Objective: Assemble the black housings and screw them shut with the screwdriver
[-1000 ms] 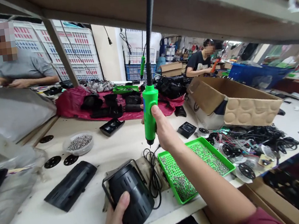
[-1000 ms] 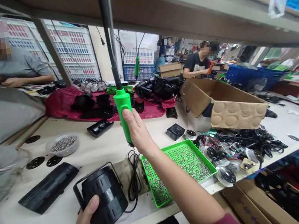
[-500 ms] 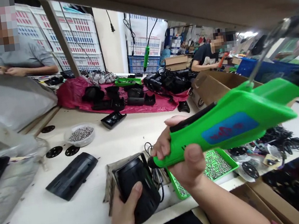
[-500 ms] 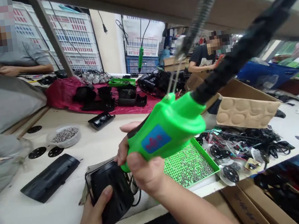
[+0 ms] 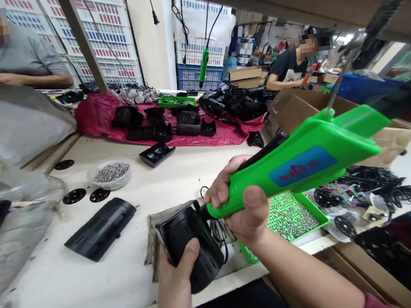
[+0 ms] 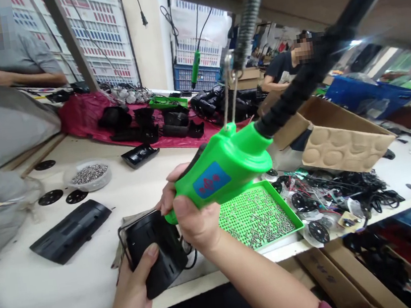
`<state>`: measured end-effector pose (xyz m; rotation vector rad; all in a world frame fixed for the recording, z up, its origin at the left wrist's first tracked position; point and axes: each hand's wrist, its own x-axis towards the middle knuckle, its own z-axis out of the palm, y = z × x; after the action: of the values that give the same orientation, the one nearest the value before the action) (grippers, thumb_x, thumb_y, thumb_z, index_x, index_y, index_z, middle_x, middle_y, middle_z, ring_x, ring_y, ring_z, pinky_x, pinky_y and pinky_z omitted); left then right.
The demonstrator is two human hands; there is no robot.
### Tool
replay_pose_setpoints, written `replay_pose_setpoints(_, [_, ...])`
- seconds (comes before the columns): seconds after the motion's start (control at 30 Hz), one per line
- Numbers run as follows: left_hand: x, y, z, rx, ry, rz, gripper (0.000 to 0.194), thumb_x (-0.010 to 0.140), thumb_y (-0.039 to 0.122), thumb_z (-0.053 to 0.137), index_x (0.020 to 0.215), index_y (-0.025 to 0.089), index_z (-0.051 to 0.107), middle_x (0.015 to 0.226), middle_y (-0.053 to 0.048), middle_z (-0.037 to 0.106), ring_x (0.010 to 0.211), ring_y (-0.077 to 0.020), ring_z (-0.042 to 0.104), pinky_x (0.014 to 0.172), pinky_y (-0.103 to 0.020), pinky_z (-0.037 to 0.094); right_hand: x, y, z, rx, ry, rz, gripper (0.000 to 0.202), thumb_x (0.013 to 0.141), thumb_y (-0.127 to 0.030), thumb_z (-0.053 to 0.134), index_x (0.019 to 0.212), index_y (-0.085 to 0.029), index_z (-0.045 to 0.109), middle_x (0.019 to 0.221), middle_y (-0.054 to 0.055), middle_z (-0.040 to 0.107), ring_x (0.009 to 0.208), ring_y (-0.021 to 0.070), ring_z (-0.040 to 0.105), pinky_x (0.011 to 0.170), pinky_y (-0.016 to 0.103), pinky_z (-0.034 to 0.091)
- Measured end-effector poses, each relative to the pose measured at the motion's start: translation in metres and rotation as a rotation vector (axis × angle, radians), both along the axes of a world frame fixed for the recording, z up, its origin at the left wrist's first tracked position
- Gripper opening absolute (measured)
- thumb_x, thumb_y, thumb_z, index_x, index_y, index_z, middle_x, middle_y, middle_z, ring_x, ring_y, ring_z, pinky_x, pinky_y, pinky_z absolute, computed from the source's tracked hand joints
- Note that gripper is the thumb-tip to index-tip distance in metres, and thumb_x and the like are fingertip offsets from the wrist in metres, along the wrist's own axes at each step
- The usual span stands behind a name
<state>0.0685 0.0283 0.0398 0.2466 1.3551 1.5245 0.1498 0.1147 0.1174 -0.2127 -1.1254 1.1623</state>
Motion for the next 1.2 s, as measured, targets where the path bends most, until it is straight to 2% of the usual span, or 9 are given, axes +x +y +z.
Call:
replay_pose_setpoints(0.13, [0.001, 0.001, -0.001, -0.005, -0.023, 0.029, 0.072, 0.058, 0.045, 0.081, 0.118, 0.016, 0.057, 0.102, -0.012, 0.071, 0.096, -0.0303, 0.067, 0.075, -0.039, 0.058, 0.002, 0.001, -0.001, -0.058, 0.000, 0.037, 0.028, 0.077, -0.047, 0.070, 0.088, -0.025, 0.057, 0.054, -0.008, 0.051, 0.044, 0.0079, 0.048, 0.050, 0.023, 0.050])
replay_pose_setpoints(0.23, [0.003, 0.000, -0.002, -0.007, 0.000, 0.009, 0.070, 0.060, 0.047, 0.080, 0.118, 0.017, 0.056, 0.102, -0.011, 0.070, 0.093, -0.0288, 0.067, 0.074, -0.038, 0.057, 0.002, -0.001, -0.002, -0.078, 0.019, 0.013, 0.030, 0.076, -0.049, 0.070, 0.088, -0.024, 0.056, 0.053, -0.009, 0.050, 0.043, 0.0078, 0.047, 0.050, 0.023, 0.050])
replay_pose_setpoints(0.43, [0.000, -0.003, -0.008, 0.039, 0.084, -0.045, 0.074, 0.061, 0.050, 0.080, 0.122, 0.020, 0.054, 0.112, -0.011, 0.068, 0.100, -0.0264, 0.065, 0.082, -0.035, 0.053, 0.002, -0.003, -0.007, -0.024, 0.006, -0.024, 0.029, 0.077, -0.047, 0.068, 0.092, -0.023, 0.058, 0.054, -0.008, 0.051, 0.043, 0.0079, 0.047, 0.049, 0.023, 0.050])
replay_pose_setpoints(0.53, [-0.001, -0.002, -0.008, 0.035, 0.075, -0.079, 0.073, 0.062, 0.049, 0.079, 0.122, 0.019, 0.054, 0.110, -0.012, 0.069, 0.099, -0.0272, 0.066, 0.083, -0.036, 0.053, 0.010, -0.009, 0.005, -0.034, -0.014, -0.082, 0.032, 0.077, -0.048, 0.066, 0.096, -0.023, 0.058, 0.054, -0.008, 0.051, 0.043, 0.0091, 0.047, 0.047, 0.024, 0.050])
replay_pose_setpoints(0.63, [0.000, 0.000, -0.006, 0.018, 0.096, -0.070, 0.069, 0.062, 0.046, 0.078, 0.120, 0.017, 0.055, 0.101, -0.012, 0.071, 0.093, -0.0286, 0.067, 0.081, -0.040, 0.053, 0.014, -0.024, 0.023, 0.039, 0.009, -0.121, 0.035, 0.078, -0.052, 0.064, 0.098, -0.023, 0.060, 0.055, -0.008, 0.050, 0.042, 0.0093, 0.047, 0.047, 0.024, 0.050])
replay_pose_setpoints(0.73, [0.002, 0.001, -0.001, 0.035, 0.179, -0.051, 0.061, 0.057, 0.040, 0.077, 0.109, 0.016, 0.059, 0.092, -0.010, 0.071, 0.087, -0.0289, 0.067, 0.081, -0.041, 0.052, 0.008, -0.037, 0.031, 0.129, 0.022, -0.039, 0.038, 0.079, -0.055, 0.065, 0.098, -0.023, 0.061, 0.055, -0.008, 0.051, 0.042, 0.0096, 0.048, 0.046, 0.024, 0.049])
replay_pose_setpoints(0.87, [0.001, 0.003, 0.002, 0.077, 0.245, -0.039, 0.058, 0.053, 0.038, 0.076, 0.105, 0.017, 0.060, 0.090, -0.007, 0.071, 0.089, -0.0297, 0.067, 0.082, -0.040, 0.051, -0.009, -0.038, 0.020, 0.177, -0.050, 0.099, 0.033, 0.079, -0.049, 0.068, 0.100, -0.024, 0.061, 0.058, -0.007, 0.052, 0.045, 0.0102, 0.050, 0.050, 0.026, 0.052])
replay_pose_setpoints(1.0, [-0.002, 0.006, 0.001, 0.082, 0.267, -0.038, 0.058, 0.055, 0.040, 0.077, 0.106, 0.018, 0.061, 0.090, -0.007, 0.070, 0.097, -0.0319, 0.065, 0.092, -0.044, 0.045, -0.023, -0.029, 0.006, 0.116, -0.034, 0.172, 0.029, 0.078, -0.047, 0.070, 0.096, -0.025, 0.061, 0.058, -0.007, 0.052, 0.046, 0.0090, 0.049, 0.052, 0.023, 0.051])
replay_pose_setpoints(1.2, [-0.005, 0.006, -0.001, 0.049, 0.255, -0.045, 0.049, 0.061, 0.040, 0.077, 0.103, 0.018, 0.065, 0.091, -0.009, 0.070, 0.105, -0.0337, 0.062, 0.098, -0.048, 0.041, -0.034, -0.013, 0.002, 0.005, -0.021, 0.234, 0.031, 0.076, -0.050, 0.068, 0.088, -0.023, 0.058, 0.051, -0.008, 0.050, 0.040, 0.0080, 0.044, 0.045, 0.022, 0.048])
